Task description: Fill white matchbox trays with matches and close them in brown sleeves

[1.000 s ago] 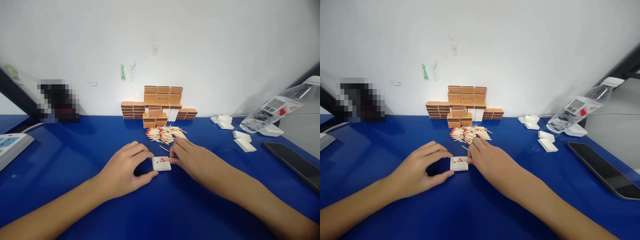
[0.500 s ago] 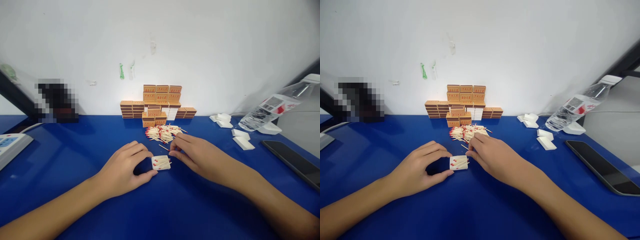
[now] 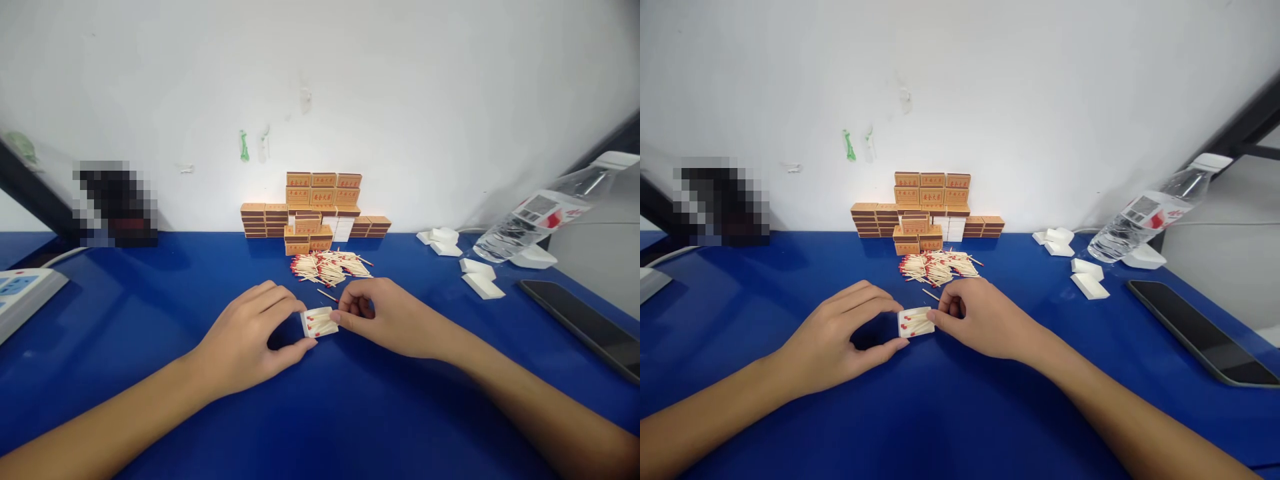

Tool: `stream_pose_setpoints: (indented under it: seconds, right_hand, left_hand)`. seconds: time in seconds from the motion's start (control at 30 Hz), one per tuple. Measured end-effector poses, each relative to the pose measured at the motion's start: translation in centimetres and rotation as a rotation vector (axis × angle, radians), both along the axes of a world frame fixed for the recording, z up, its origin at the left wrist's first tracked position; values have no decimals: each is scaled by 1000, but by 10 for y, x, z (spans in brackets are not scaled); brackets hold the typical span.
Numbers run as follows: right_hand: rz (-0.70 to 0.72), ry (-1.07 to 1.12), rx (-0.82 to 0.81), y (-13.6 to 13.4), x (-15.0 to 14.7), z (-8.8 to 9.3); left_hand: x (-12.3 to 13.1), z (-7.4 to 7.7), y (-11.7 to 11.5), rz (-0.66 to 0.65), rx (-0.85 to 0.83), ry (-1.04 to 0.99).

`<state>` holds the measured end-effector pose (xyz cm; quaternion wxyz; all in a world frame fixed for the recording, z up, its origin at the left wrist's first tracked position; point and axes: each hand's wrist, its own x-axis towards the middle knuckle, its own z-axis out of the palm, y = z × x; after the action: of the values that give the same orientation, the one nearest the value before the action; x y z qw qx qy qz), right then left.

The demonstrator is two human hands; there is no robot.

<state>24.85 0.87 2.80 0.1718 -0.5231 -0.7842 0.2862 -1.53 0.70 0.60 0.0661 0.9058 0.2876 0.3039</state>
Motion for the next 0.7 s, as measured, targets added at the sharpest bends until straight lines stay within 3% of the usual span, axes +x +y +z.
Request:
stream_pose_setpoints:
  seconds: [0.2, 0.37, 0.5, 0.7]
  right_hand:
    - [29, 52, -134, 2, -1, -2]
    - [17, 68, -141, 5, 7, 0]
    - [5, 49, -21, 4, 9, 5]
    - [84, -56, 355, -5, 8, 9]
  left_hand:
    - [-1, -2, 0, 10, -5, -1]
    - [-1, -1, 0, 21, -32, 4]
    - [0, -1, 1, 50, -51, -3]
    - [1, -2, 1, 74, 7, -26]
